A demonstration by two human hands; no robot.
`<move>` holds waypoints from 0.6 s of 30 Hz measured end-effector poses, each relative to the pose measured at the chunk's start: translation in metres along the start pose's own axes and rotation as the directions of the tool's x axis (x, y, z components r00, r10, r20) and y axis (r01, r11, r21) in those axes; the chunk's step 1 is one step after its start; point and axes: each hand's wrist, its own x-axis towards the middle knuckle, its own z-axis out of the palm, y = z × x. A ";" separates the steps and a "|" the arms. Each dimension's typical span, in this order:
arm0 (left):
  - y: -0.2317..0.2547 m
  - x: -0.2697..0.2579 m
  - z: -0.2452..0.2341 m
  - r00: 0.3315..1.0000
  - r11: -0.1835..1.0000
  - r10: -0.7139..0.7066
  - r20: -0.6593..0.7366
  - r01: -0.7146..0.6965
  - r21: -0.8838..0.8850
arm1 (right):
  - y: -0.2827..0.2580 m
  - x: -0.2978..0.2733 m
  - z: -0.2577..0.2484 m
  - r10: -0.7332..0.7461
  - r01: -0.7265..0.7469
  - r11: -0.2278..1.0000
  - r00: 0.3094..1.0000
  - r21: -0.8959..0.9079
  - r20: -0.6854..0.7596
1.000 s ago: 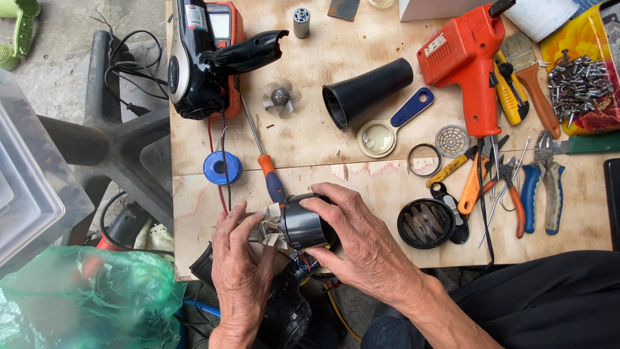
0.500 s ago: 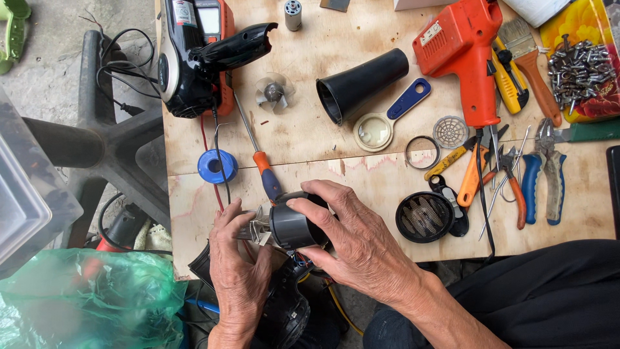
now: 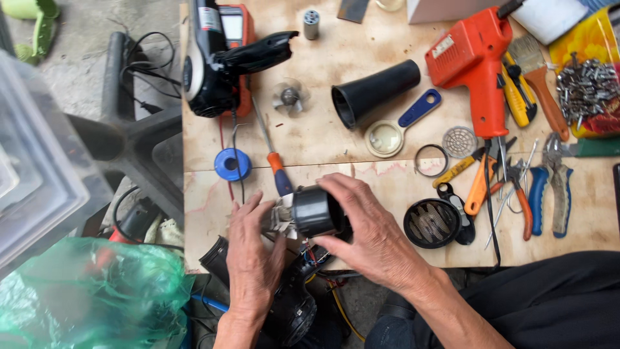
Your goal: The person repairs a disassembled hair dryer by hand, manipulating internal wires and components. They use a screwdriver to adjust parts and a heat gun to apply heat to the assembly. The person then reassembles the hair dryer components.
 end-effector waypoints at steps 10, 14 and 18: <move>0.054 -0.017 -0.045 0.856 0.799 -0.516 -0.038 0.464 -0.383 | 0.025 -0.002 0.017 0.271 -0.273 0.919 0.961 0.285 0.049; 0.081 -0.016 -0.053 0.435 0.142 -0.855 0.283 0.720 -0.679 | 0.019 0.003 0.019 0.458 -0.479 0.771 0.875 0.420 0.159; 0.071 -0.012 -0.027 0.322 -0.113 -0.876 0.360 0.589 -0.800 | 0.023 0.001 0.024 0.427 -0.443 0.795 0.894 0.415 0.135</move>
